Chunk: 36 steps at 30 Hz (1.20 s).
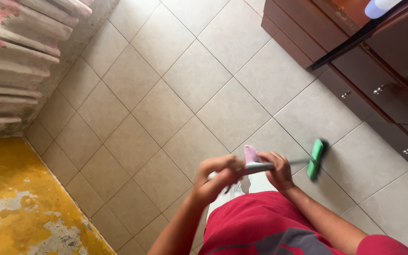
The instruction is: The person sweeps a tiled floor using a broom, pushing debris toward and out of an open doorway.
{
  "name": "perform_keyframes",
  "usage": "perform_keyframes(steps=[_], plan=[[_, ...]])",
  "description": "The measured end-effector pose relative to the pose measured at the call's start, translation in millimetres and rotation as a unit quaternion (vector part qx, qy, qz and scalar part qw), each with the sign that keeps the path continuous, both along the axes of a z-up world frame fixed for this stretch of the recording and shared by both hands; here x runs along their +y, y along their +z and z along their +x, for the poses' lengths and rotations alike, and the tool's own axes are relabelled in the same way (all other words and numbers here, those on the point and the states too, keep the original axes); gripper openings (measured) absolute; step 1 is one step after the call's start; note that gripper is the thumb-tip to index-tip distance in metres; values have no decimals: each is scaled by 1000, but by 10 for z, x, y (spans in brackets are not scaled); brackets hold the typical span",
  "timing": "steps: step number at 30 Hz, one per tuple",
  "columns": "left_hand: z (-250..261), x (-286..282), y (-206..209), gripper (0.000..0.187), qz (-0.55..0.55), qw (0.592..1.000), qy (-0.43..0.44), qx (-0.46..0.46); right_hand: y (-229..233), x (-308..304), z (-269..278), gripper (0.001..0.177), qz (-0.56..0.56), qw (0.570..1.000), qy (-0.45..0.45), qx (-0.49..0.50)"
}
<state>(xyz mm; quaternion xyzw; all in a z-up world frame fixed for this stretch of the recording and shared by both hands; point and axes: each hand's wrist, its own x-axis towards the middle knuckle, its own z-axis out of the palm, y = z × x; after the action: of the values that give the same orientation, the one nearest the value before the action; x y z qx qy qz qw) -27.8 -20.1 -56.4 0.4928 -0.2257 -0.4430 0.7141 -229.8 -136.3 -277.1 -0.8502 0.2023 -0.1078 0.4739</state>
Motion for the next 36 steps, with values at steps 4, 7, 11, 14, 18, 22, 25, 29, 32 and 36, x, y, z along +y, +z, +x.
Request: perform_keyframes(steps=[4, 7, 11, 14, 18, 22, 25, 29, 32, 36], plan=[[-145, 66, -352, 35, 127, 990, -21, 56, -373, 164, -271, 24, 29, 999, -11, 38], [261, 186, 0, 32, 86, 993, -7, -81, -342, 304, 249, 33, 62, 995, 3, -75], [546, 79, 632, 37, -3, 980, 15, -200, -245, 435, 1297, 27, 29, 982, -24, -186], [575, -117, 621, 40, 13, 936, -48, -348, -384, 378, 1962, 24, 17, 964, -73, -255], [375, -471, 279, 39, 17, 885, -94, -456, -480, 36, 2374, 19, 65, 970, -37, -230], [371, -293, 549, 38, -4, 877, -77, -475, -136, -182, 2332, 12, 83, 978, 70, -177], [364, -1, 868, 34, -48, 912, -2, -408, 121, -227, 1961, 11, 8, 973, 103, -208], [320, 178, 525, 34, 16, 965, 83, -248, -37, -335, 1199, 13, 4, 992, 102, -76], [157, 158, -80, 22, 207, 973, 74, -64, -424, -389, 688, 19, -22, 995, 94, 31], [107, 199, -472, 34, 101, 983, 135, -69, -873, -406, 638, 24, -56, 987, 128, 85]])
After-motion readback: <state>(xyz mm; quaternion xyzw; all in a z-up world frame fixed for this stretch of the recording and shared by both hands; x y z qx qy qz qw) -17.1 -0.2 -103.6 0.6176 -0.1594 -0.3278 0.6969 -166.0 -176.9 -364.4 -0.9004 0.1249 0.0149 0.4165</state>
